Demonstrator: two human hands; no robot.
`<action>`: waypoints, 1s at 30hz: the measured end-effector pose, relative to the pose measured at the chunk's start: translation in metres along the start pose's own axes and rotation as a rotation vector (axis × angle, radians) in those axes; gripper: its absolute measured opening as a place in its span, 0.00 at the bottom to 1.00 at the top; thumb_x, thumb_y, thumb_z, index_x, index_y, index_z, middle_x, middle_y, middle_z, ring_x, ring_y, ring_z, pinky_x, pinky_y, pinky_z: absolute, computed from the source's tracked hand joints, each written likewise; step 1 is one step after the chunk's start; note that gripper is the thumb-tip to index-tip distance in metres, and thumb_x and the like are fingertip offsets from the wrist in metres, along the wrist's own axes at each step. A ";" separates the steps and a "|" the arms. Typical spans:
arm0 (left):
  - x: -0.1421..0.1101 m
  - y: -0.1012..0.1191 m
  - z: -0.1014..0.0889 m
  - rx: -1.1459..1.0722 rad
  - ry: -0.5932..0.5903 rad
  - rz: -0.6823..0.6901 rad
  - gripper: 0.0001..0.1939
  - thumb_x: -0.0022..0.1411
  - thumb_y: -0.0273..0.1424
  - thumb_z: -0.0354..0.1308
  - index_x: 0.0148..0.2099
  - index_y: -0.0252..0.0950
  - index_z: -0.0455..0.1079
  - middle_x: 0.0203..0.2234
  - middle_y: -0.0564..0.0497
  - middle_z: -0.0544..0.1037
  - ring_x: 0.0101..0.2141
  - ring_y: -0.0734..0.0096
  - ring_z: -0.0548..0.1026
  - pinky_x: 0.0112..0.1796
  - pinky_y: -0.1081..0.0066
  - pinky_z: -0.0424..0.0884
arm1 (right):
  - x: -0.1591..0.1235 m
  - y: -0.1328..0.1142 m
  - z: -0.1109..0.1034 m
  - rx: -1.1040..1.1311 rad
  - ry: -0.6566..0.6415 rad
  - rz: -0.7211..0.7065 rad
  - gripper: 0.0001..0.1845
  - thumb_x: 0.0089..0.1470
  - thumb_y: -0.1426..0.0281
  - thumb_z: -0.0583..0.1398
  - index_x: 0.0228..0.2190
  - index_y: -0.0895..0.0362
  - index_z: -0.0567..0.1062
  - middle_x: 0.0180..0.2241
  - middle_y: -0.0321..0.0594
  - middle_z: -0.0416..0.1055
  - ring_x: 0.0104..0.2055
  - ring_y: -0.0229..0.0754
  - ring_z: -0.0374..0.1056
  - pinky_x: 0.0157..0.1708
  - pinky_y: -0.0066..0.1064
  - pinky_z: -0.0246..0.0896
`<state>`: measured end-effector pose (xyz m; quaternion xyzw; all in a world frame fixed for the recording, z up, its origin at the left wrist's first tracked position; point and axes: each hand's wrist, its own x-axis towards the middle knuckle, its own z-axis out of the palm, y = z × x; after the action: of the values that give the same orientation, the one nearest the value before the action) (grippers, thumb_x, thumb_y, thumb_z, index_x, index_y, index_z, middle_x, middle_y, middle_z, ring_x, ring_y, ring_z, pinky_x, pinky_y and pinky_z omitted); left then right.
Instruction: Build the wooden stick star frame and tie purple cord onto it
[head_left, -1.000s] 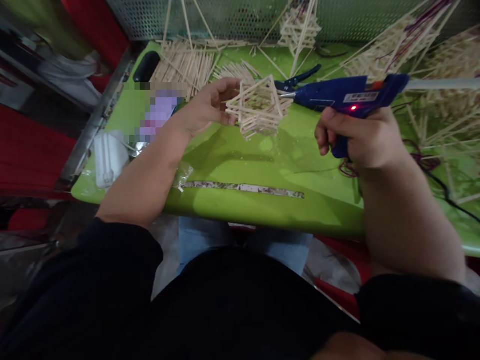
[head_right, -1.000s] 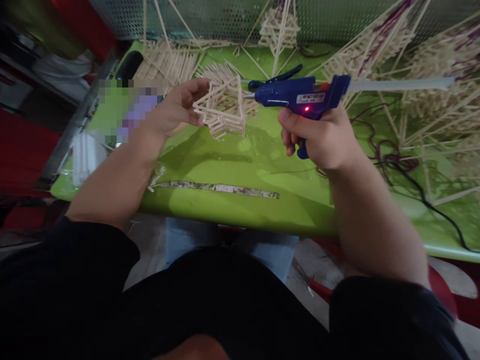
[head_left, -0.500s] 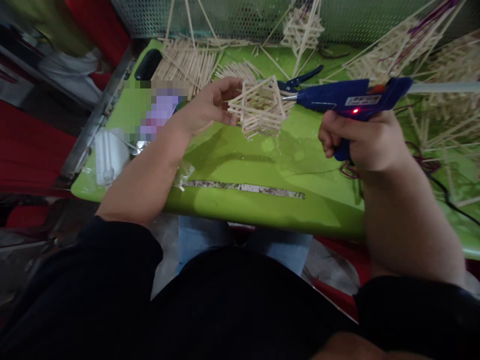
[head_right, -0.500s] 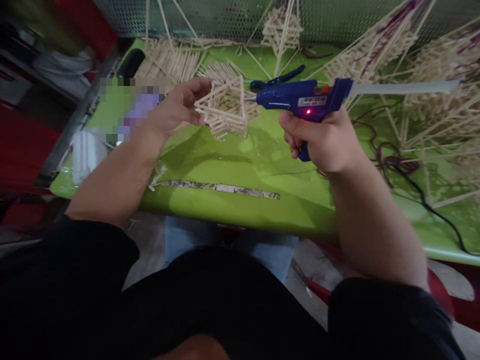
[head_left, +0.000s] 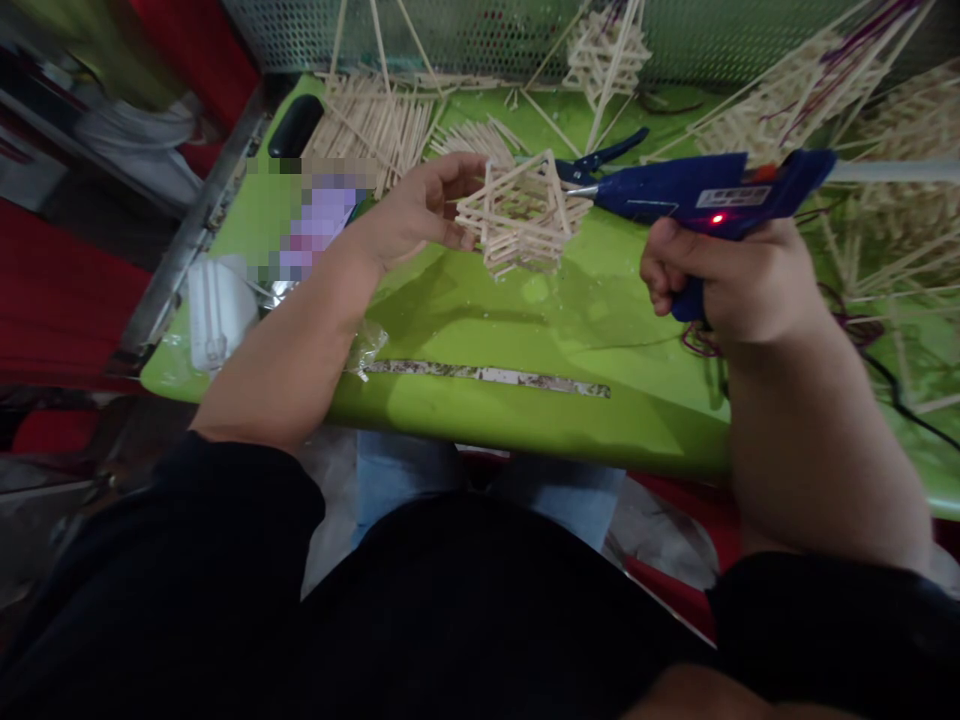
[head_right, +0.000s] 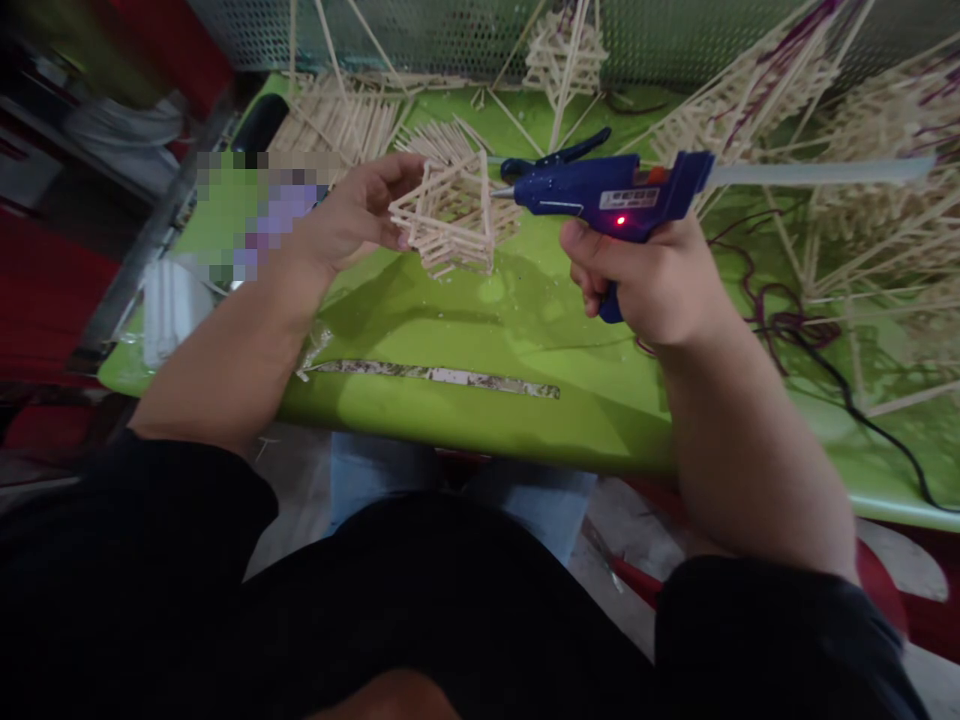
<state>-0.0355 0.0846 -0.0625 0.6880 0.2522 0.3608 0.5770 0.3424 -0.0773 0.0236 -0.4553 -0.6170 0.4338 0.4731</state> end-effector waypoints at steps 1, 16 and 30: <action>0.000 -0.001 0.000 0.005 -0.001 0.002 0.65 0.31 0.42 0.93 0.72 0.41 0.75 0.75 0.38 0.71 0.82 0.30 0.58 0.51 0.62 0.85 | -0.001 -0.002 0.001 0.010 0.002 0.001 0.30 0.57 0.49 0.82 0.23 0.53 0.76 0.20 0.33 0.62 0.22 0.38 0.65 0.17 0.32 0.62; -0.003 0.008 0.004 0.073 0.014 -0.022 0.63 0.36 0.45 0.91 0.74 0.41 0.75 0.75 0.40 0.72 0.81 0.34 0.60 0.61 0.54 0.78 | 0.001 0.003 0.000 -0.020 0.013 -0.007 0.34 0.54 0.45 0.83 0.22 0.53 0.74 0.19 0.33 0.61 0.21 0.38 0.64 0.15 0.33 0.59; 0.001 0.004 0.006 -0.082 0.058 -0.001 0.64 0.26 0.35 0.94 0.69 0.38 0.77 0.73 0.40 0.74 0.79 0.36 0.62 0.44 0.68 0.85 | 0.001 -0.005 0.006 0.010 -0.016 -0.001 0.38 0.52 0.44 0.83 0.17 0.52 0.69 0.18 0.34 0.60 0.20 0.37 0.62 0.15 0.34 0.58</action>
<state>-0.0310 0.0807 -0.0591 0.6529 0.2539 0.3904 0.5973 0.3355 -0.0782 0.0277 -0.4489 -0.6190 0.4403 0.4706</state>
